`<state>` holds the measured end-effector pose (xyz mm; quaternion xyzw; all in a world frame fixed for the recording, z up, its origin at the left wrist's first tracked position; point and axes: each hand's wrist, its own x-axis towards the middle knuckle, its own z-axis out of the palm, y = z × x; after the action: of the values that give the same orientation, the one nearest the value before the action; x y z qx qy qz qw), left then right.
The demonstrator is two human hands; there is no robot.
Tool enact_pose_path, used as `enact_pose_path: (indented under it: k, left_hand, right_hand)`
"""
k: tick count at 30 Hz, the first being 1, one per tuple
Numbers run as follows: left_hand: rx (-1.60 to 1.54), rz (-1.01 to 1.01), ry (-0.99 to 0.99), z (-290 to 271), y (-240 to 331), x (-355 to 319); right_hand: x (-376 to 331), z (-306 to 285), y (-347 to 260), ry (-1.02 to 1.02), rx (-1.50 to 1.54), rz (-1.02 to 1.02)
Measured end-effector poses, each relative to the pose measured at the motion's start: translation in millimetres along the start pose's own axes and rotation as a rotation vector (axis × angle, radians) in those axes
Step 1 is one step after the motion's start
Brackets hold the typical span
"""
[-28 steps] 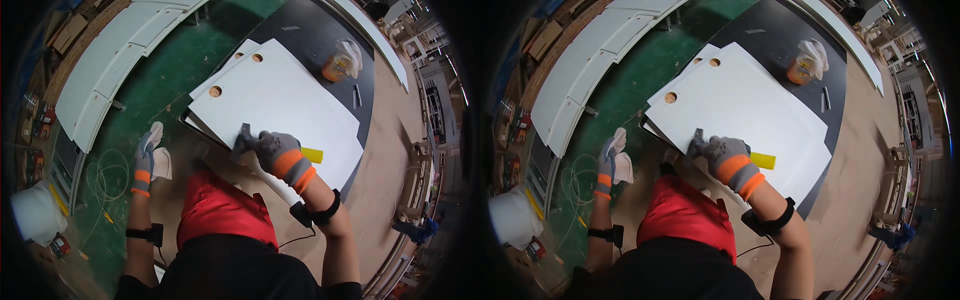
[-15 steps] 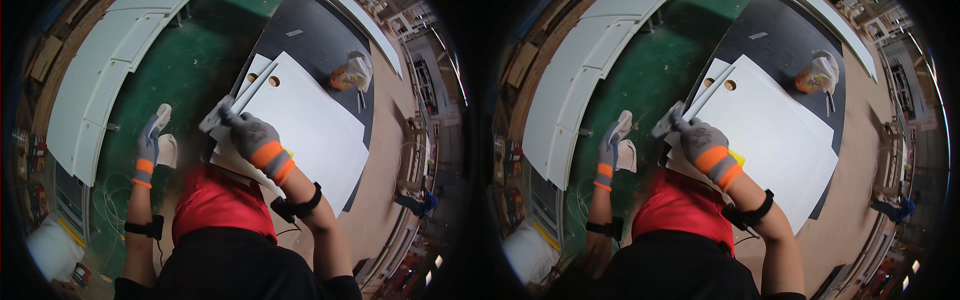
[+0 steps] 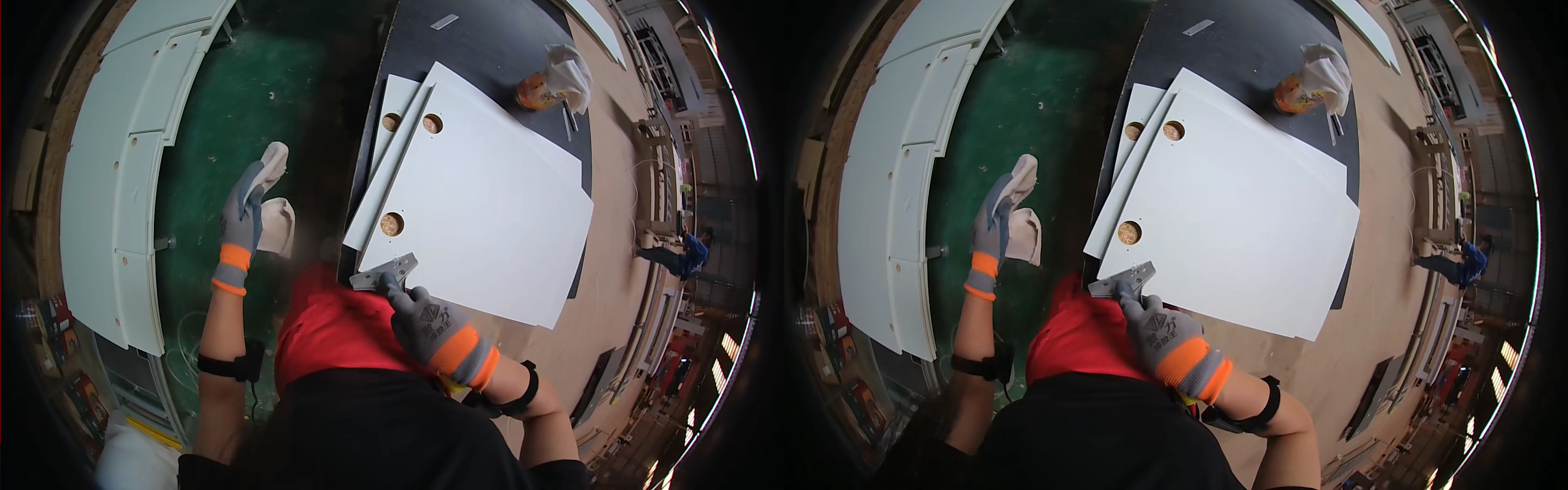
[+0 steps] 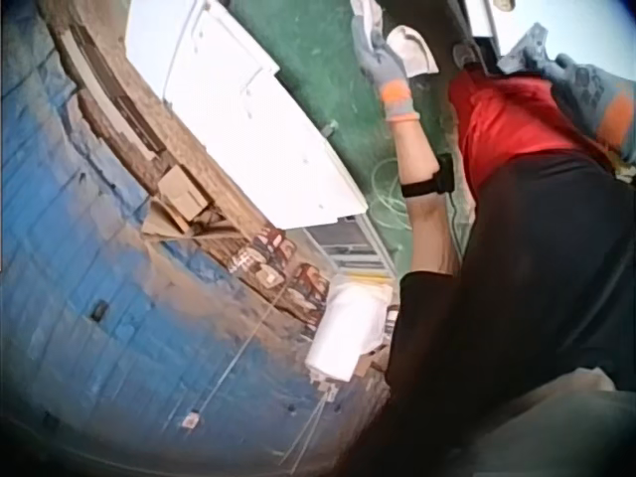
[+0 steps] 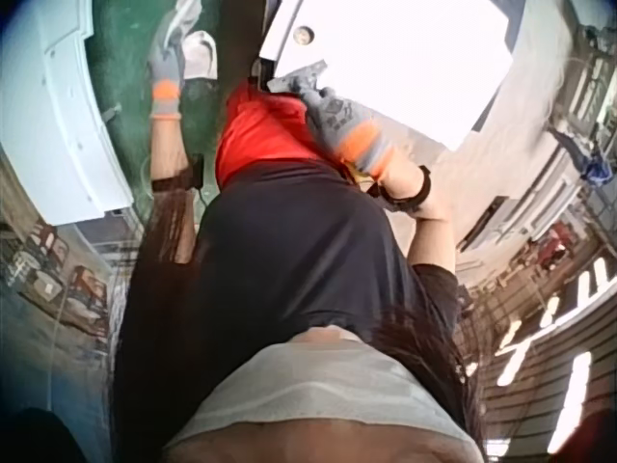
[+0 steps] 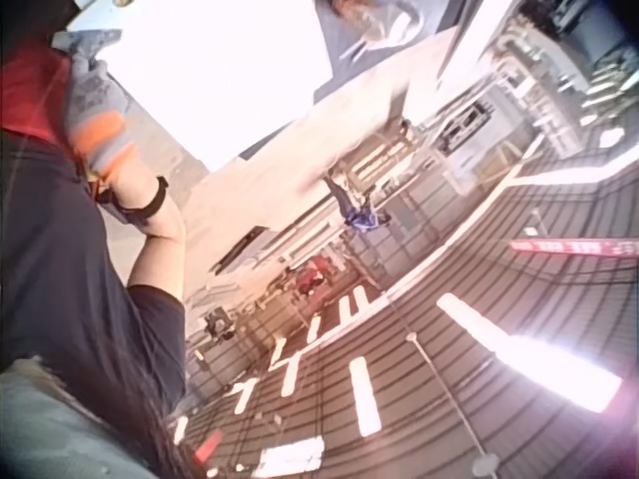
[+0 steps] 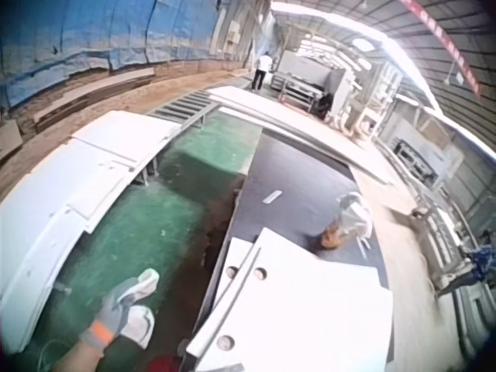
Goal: The person wipes white panels with a cloth and uses a scraper on the surfaces before moving each panel to a stack on the floor.
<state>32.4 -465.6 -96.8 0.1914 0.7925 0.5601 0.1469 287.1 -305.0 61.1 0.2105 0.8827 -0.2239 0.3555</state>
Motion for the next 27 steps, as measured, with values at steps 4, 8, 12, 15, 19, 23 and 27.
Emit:
enact_pose_path:
  k: [4, 8, 12, 15, 19, 23, 27]
  left_hand:
    - [0.031, 0.007, -0.044, 3, -2, 9]
    - [-0.002, 0.009, -0.101, 6, -7, 15]
    - [-0.054, -0.013, -0.108, 10, -11, 20]
    - [-0.024, 0.038, -0.109, 9, -16, 21]
    - [0.079, 0.034, -0.127, 13, -2, 21]
    - [0.084, 0.067, -0.140, 16, -4, 23]
    - [0.032, 0.119, -0.116, 19, -11, 23]
  right_hand:
    - [-2, 11, -1, 0.064, 0.014, 0.009]
    - [-2, 9, -9, 0.164, -0.053, 0.059]
    - [3, 2, -11, 0.153, -0.065, 0.085]
    - [11, -3, -9, 0.193, -0.077, 0.077]
    - [29, -28, 4, 0.076, 0.019, 0.193]
    - [39, -39, 13, 0.131, -0.001, 0.131]
    - [40, -27, 11, 0.135, 0.012, 0.140]
